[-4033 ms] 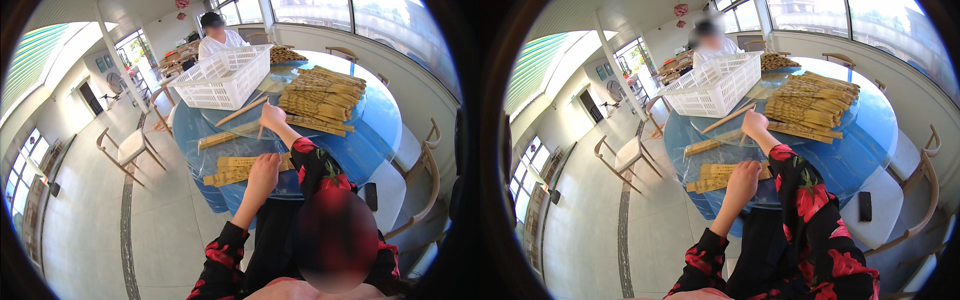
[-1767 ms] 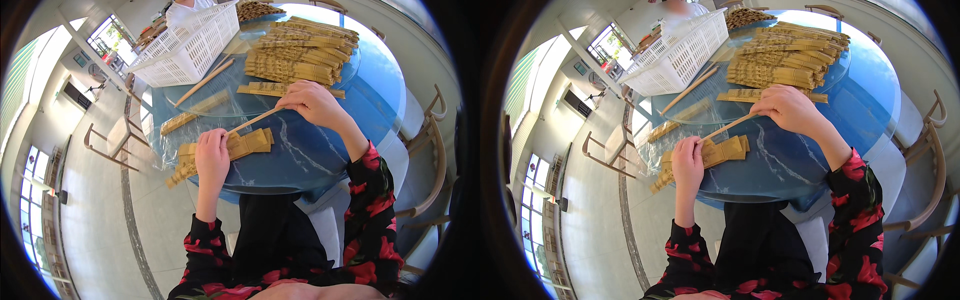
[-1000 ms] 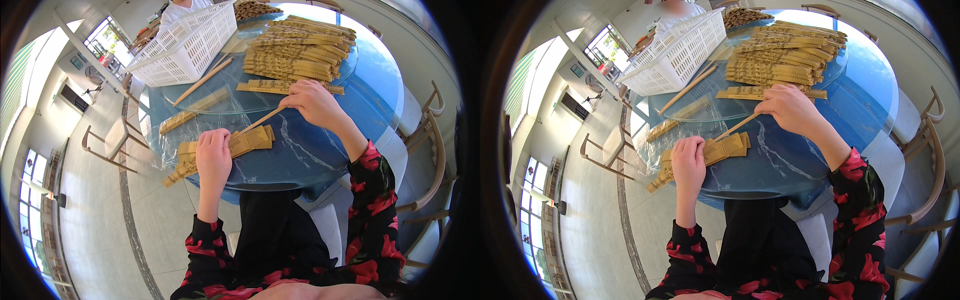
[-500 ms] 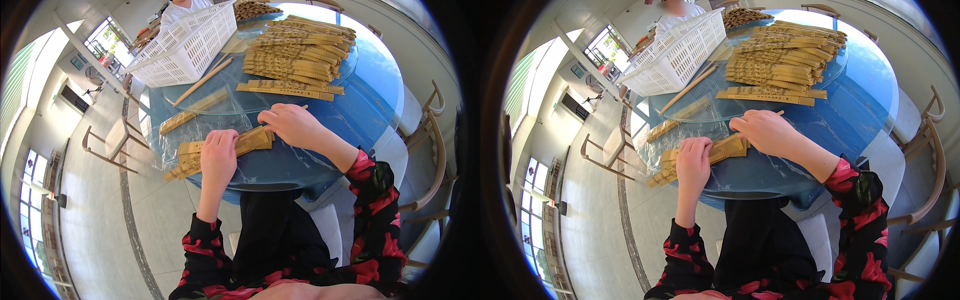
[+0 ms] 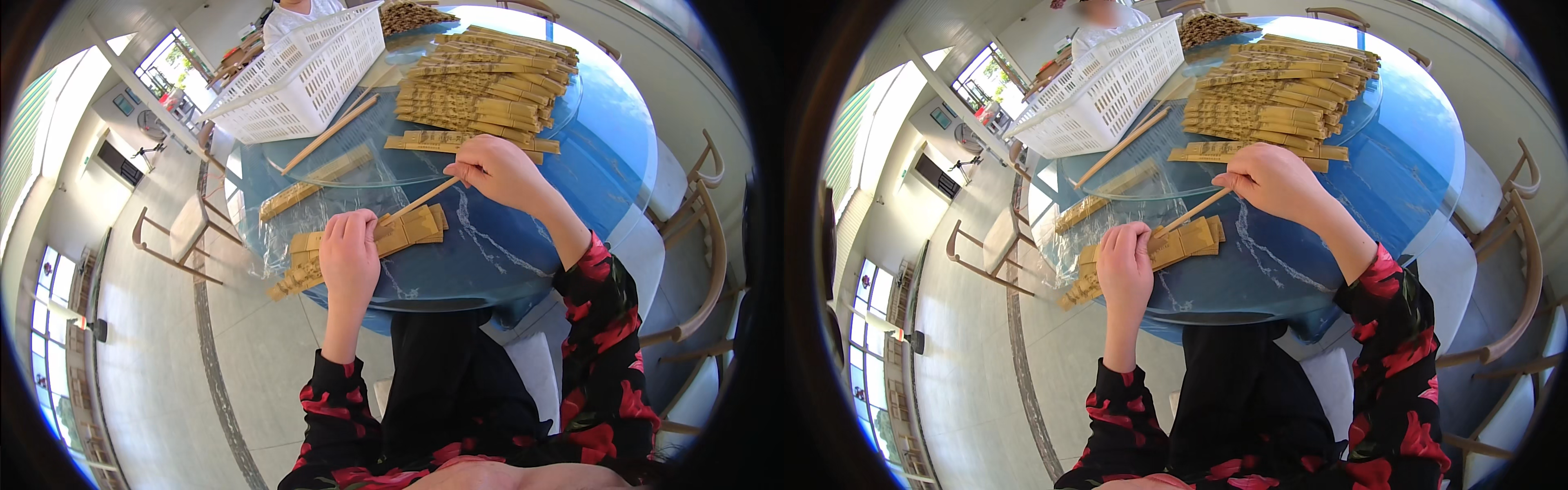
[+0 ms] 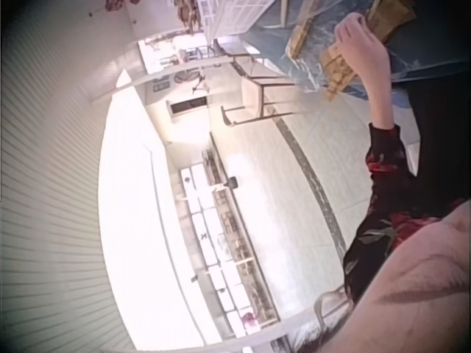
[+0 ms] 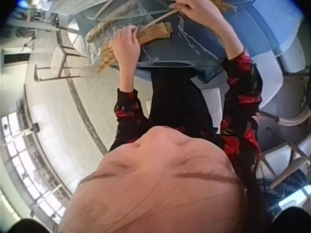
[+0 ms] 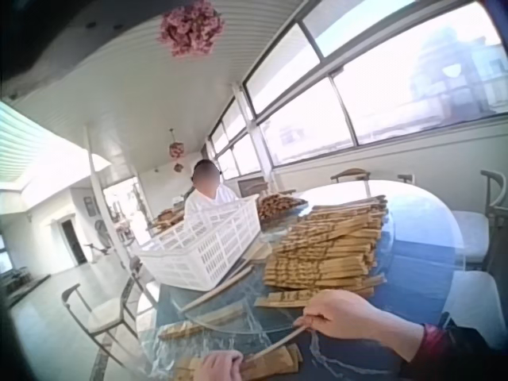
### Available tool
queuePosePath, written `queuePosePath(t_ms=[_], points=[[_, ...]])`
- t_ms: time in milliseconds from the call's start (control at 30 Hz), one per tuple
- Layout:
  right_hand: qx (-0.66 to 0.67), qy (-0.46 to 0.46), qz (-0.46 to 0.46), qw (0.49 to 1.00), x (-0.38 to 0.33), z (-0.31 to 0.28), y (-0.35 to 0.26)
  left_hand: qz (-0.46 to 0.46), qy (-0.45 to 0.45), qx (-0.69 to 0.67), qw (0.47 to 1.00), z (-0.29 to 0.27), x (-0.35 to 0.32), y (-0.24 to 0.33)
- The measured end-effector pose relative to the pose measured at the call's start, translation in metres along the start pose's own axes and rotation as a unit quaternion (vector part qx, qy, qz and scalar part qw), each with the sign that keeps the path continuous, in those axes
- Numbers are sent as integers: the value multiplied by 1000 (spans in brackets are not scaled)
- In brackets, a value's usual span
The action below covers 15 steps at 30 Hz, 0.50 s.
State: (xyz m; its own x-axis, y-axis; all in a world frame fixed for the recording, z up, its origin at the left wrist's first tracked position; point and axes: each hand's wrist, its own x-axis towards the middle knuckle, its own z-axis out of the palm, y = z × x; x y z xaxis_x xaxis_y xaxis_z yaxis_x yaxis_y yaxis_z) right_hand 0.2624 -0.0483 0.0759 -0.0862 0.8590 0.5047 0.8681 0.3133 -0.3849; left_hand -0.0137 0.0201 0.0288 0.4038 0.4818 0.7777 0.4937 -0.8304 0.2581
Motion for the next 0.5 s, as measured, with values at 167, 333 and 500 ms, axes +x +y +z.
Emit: queuePosePath(t_ms=[167,333,500], points=[[138,-41,51,988,0,3,-4,2,9,-7,1000,0,-1,-2],[162,-83,-14,983,-5,39,-12,64,-28,-30,997,-1,1,5],[196,-112,-12,974,-6,46,-25,63,-32,-43,997,-1,2,6]])
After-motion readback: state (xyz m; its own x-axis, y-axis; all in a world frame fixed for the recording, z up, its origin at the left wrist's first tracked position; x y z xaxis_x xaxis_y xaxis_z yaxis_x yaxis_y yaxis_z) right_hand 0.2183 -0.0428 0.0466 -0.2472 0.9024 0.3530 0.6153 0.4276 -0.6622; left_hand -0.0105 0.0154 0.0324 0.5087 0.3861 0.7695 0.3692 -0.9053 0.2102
